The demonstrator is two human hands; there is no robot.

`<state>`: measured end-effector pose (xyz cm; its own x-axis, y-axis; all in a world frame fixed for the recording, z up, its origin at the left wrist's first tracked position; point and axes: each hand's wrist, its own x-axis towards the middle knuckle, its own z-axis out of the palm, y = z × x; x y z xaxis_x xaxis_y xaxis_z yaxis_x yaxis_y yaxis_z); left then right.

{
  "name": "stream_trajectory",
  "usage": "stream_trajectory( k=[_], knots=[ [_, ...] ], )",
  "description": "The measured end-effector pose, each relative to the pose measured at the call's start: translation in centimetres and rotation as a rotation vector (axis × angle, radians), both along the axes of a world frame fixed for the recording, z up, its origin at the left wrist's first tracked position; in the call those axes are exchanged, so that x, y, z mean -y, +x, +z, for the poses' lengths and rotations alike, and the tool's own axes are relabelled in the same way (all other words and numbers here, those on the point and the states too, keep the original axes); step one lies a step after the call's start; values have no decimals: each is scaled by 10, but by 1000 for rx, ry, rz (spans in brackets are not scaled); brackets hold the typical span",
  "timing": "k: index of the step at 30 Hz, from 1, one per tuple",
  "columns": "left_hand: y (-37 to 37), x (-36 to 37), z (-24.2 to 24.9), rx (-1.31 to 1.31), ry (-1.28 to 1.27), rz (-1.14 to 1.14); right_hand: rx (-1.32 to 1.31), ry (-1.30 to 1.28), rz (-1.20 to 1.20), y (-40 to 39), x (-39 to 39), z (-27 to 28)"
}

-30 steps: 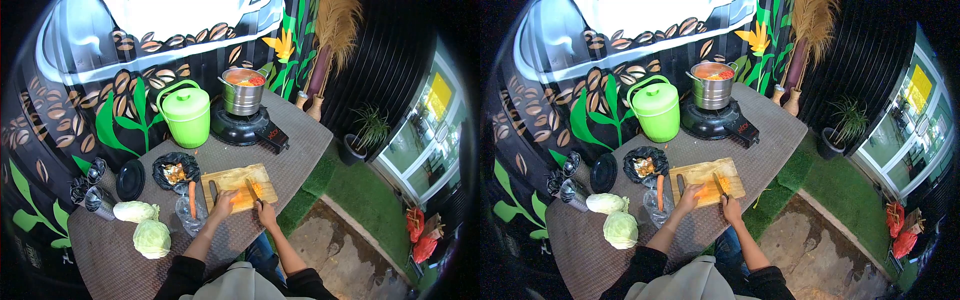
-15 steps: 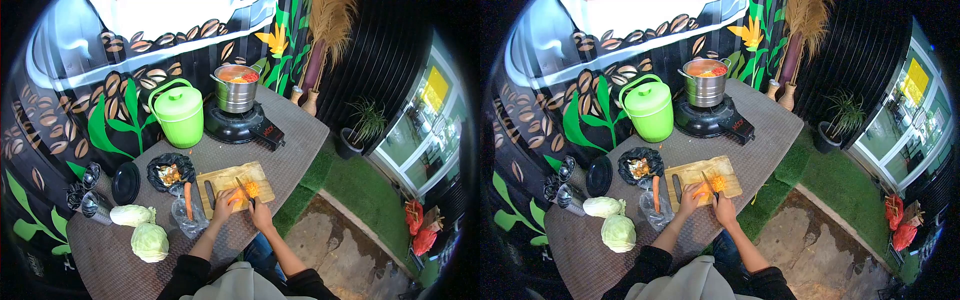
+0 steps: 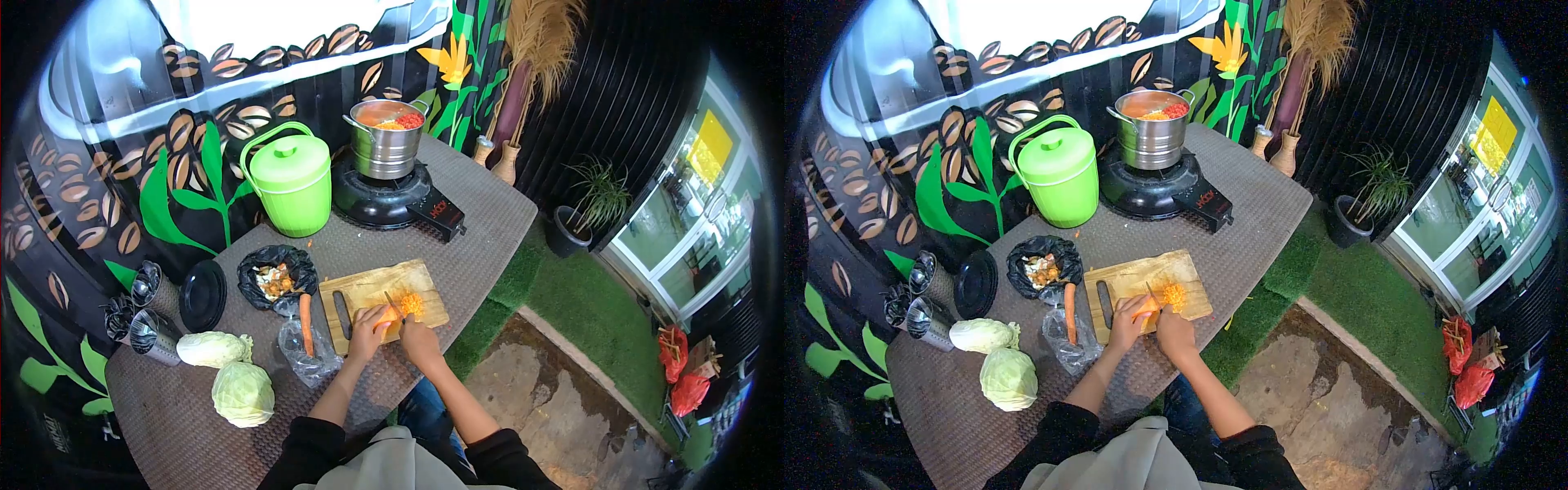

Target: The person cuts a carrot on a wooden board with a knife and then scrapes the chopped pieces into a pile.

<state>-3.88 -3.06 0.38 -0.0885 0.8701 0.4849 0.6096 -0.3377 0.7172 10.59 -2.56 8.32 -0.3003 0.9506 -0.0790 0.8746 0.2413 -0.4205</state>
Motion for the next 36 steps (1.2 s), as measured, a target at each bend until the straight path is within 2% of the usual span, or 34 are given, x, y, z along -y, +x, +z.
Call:
stream_trajectory(
  k=[11,17,19,20,22,25,36],
  knots=[
    [-2,-2,1,25,-18,-2,78,-87,134,-7,-35,-16],
    [0,-2,3,32,-28,3,20,-231,69,-11,-39,-30],
    [0,-2,3,56,-54,16,-14,-82,84,-16,-35,-47],
    [0,-2,3,56,-57,15,-14,-85,83,-16,-32,-55],
    [-1,-3,2,41,-35,16,-115,-159,-78,-20,-21,-34],
    [0,-2,5,-2,-11,27,-145,-96,-63,-14,-9,-35],
    [-4,-5,3,10,-3,-17,-163,-150,-172,-20,2,-63]
  ],
)
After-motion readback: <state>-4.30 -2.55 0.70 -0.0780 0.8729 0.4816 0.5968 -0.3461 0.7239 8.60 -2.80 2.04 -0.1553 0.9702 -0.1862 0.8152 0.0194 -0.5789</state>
